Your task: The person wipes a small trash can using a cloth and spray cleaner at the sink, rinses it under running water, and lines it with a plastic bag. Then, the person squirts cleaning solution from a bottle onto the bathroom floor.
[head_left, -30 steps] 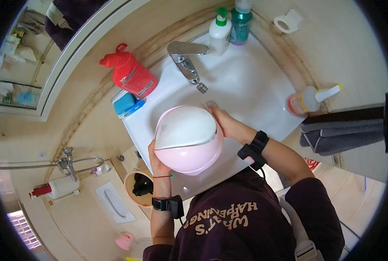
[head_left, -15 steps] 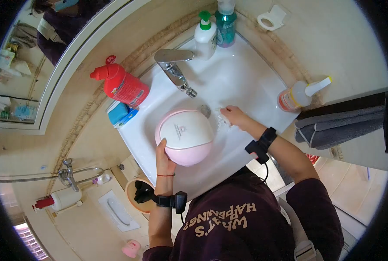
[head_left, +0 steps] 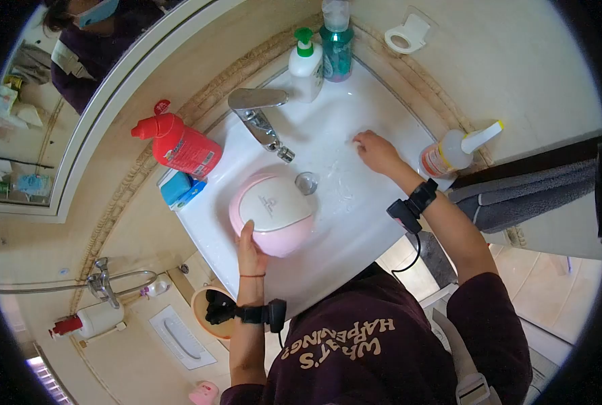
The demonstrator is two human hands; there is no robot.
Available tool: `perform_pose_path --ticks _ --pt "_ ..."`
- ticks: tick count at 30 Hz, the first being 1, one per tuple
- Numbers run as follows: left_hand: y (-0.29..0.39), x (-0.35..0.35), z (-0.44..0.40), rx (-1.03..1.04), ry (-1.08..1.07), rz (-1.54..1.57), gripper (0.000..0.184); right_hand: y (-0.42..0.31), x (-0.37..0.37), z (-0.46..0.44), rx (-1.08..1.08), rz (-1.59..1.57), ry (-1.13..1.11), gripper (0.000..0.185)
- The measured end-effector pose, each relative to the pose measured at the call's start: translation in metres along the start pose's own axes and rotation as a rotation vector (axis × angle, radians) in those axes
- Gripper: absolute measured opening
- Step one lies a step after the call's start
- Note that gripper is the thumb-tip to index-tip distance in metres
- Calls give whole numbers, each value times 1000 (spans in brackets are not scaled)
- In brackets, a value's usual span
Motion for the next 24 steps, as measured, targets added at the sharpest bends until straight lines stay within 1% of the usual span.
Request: perform_pose_path --ticks 2,3,5,6,8,9,11,12,13,15,16,18,19,21,23,24 --pt "9 -10 10 0 19 -2 40 -10 35 10 -88 136 -340 34" --pt "15 -13 15 2 40 -1 40 -19 41 12 -88 131 -343 34" --pt "28 -12 28 40 73 -23 36 -40 73 34 -119 190 -657 36" --pt "33 -12 32 63 80 -46 35 -52 83 36 -126 186 -661 36" --pt "39 -12 38 94 96 -64 34 -70 118 51 -286 370 -822 34" --pt "42 -10 39 107 96 -52 35 -72 137 55 -298 368 -824 34" --pt "44 -9 39 123 105 -36 35 -73 169 56 -324 452 -707 31" --pt "45 -8 38 136 103 -32 34 -76 172 56 -293 512 -669 27" --pt "46 -7 38 149 100 -28 34 -82 178 53 -302 512 -671 27" --pt "48 -3 38 143 110 -26 34 -85 188 55 -363 704 -778 23" --pt "47 -1 37 135 111 -27 33 -83 184 56 -366 708 -780 23" --pt "45 5 35 123 101 -9 33 -93 159 48 -393 370 -592 24" --pt "43 7 34 112 91 4 33 -87 148 46 -395 378 -594 24" --pt "36 12 28 86 79 28 34 -72 112 25 -291 334 -440 25" --pt "27 16 21 58 62 46 34 -55 56 -2 -151 366 -320 25" --pt "22 17 17 38 60 46 34 -45 31 -17 -138 370 -177 23"
Point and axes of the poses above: each hand's wrist, its own z-axis away from the middle knuckle, its own x-axis out of the palm, y = z × x, the point moved 8 cm from there along -z, towards the middle knuckle, and after that the axes turned 13 degrees about y, right-handed, at the moved point
